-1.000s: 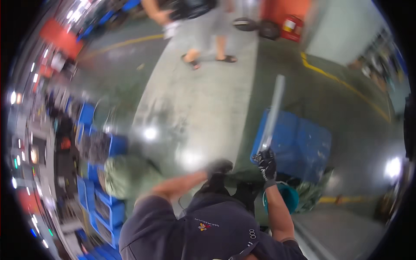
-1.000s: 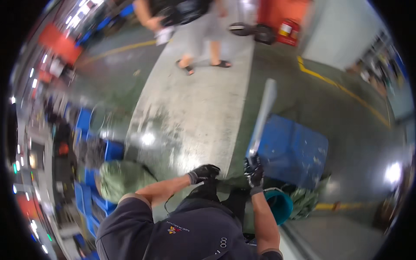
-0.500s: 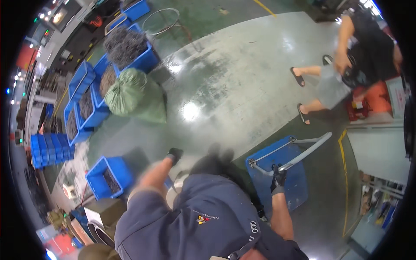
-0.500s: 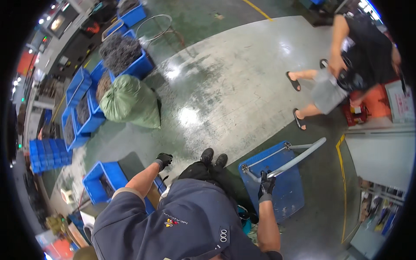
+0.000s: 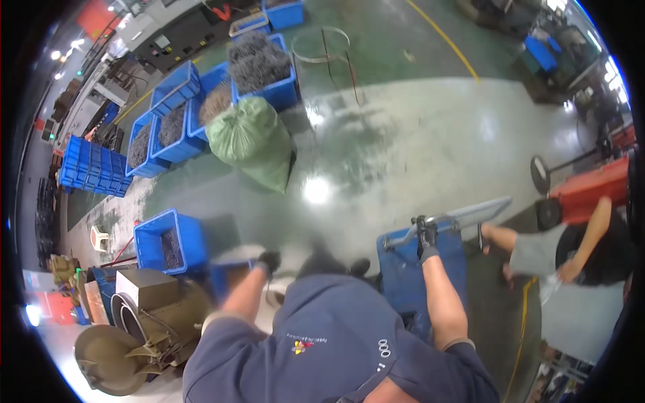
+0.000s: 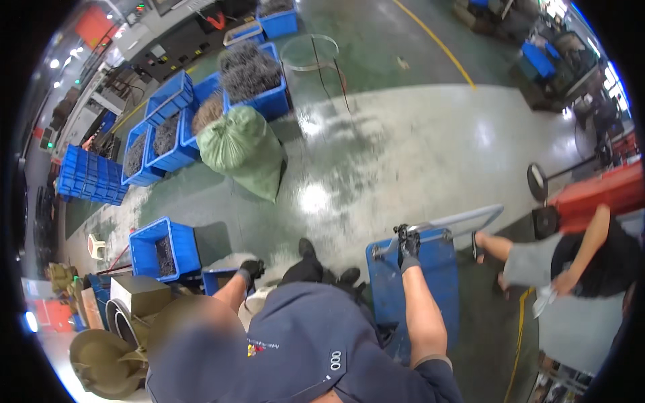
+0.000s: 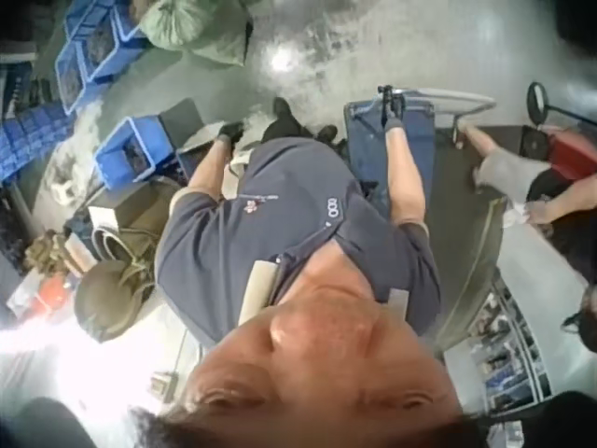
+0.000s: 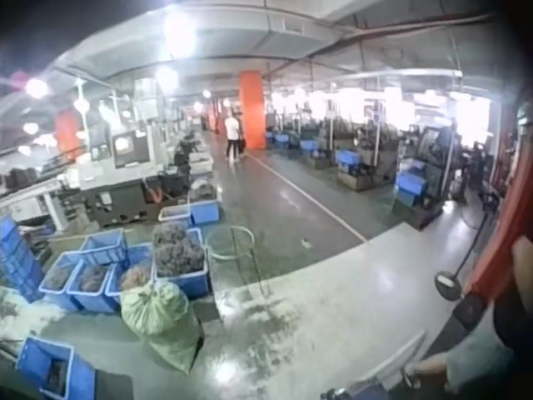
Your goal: Transferring metal shavings from blue bins into a large green sack using a plastic container as a scoop, then sealing the sack.
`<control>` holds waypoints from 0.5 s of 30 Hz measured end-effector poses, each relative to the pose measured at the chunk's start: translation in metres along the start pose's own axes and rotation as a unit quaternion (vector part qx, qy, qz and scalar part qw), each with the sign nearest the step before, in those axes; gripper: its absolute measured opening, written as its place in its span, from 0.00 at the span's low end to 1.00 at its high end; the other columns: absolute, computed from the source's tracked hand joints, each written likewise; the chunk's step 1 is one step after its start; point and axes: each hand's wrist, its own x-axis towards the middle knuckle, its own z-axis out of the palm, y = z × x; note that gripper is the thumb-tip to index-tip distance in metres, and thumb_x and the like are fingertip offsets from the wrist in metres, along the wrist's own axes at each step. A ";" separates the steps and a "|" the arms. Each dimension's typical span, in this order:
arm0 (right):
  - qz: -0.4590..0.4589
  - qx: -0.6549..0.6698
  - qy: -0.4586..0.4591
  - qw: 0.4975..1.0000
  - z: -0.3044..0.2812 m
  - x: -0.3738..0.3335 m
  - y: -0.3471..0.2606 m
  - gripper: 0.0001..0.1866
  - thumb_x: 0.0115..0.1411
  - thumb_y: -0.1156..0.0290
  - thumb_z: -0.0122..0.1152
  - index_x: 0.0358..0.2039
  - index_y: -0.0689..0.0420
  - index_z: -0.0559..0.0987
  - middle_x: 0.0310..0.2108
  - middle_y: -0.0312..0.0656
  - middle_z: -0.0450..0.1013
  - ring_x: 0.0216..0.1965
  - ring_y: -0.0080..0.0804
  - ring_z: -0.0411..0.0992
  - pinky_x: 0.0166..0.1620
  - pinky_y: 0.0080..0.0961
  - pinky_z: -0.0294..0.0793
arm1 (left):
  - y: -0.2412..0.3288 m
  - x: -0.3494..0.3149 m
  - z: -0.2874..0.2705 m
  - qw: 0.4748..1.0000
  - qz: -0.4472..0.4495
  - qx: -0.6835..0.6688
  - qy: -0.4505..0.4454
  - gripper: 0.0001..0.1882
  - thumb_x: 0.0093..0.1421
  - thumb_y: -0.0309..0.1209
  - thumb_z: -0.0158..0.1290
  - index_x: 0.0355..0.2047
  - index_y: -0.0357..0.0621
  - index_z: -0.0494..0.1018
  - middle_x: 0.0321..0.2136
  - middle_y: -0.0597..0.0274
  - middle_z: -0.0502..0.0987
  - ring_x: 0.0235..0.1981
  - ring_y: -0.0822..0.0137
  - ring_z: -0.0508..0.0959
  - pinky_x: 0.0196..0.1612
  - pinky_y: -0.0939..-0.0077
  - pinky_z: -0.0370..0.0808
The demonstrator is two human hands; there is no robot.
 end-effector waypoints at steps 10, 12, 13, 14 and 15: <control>0.022 0.009 -0.007 1.000 0.109 0.124 -0.035 0.20 0.57 0.54 0.58 0.37 0.62 0.75 0.33 0.45 0.74 0.32 0.35 0.69 0.38 0.33 0.68 | -0.056 -0.041 -0.006 0.967 -0.074 0.195 -0.146 0.11 0.60 0.43 0.40 0.33 0.58 0.72 0.34 0.66 0.73 0.39 0.66 0.71 0.38 0.59 0.67; -0.014 -0.054 0.001 0.998 0.112 0.176 -0.015 0.26 0.56 0.51 0.59 0.40 0.65 0.74 0.36 0.48 0.72 0.36 0.37 0.68 0.42 0.32 0.68 | -0.022 -0.044 -0.042 0.867 0.009 0.477 -0.146 0.14 0.60 0.44 0.41 0.41 0.62 0.72 0.44 0.68 0.75 0.48 0.70 0.71 0.48 0.66 0.68; -0.032 -0.019 0.043 0.998 0.102 0.203 0.000 0.28 0.56 0.51 0.59 0.42 0.67 0.73 0.37 0.50 0.72 0.37 0.37 0.68 0.43 0.32 0.67 | -0.026 -0.039 -0.058 0.879 0.005 0.445 -0.170 0.12 0.59 0.43 0.43 0.38 0.61 0.74 0.39 0.70 0.75 0.48 0.68 0.71 0.46 0.61 0.67; -0.012 0.029 0.018 0.999 0.133 0.202 -0.021 0.28 0.57 0.52 0.58 0.45 0.67 0.72 0.38 0.50 0.72 0.38 0.37 0.68 0.44 0.32 0.67 | -0.043 -0.057 -0.057 0.892 -0.038 0.404 -0.198 0.11 0.58 0.42 0.44 0.35 0.60 0.75 0.35 0.72 0.75 0.47 0.66 0.71 0.44 0.56 0.66; -0.027 0.036 0.043 0.998 0.129 0.219 -0.020 0.28 0.56 0.53 0.59 0.45 0.67 0.72 0.38 0.48 0.73 0.38 0.37 0.68 0.44 0.32 0.68 | -0.045 -0.054 -0.068 0.894 -0.033 0.399 -0.202 0.11 0.58 0.42 0.44 0.35 0.60 0.75 0.35 0.72 0.75 0.47 0.66 0.71 0.44 0.56 0.66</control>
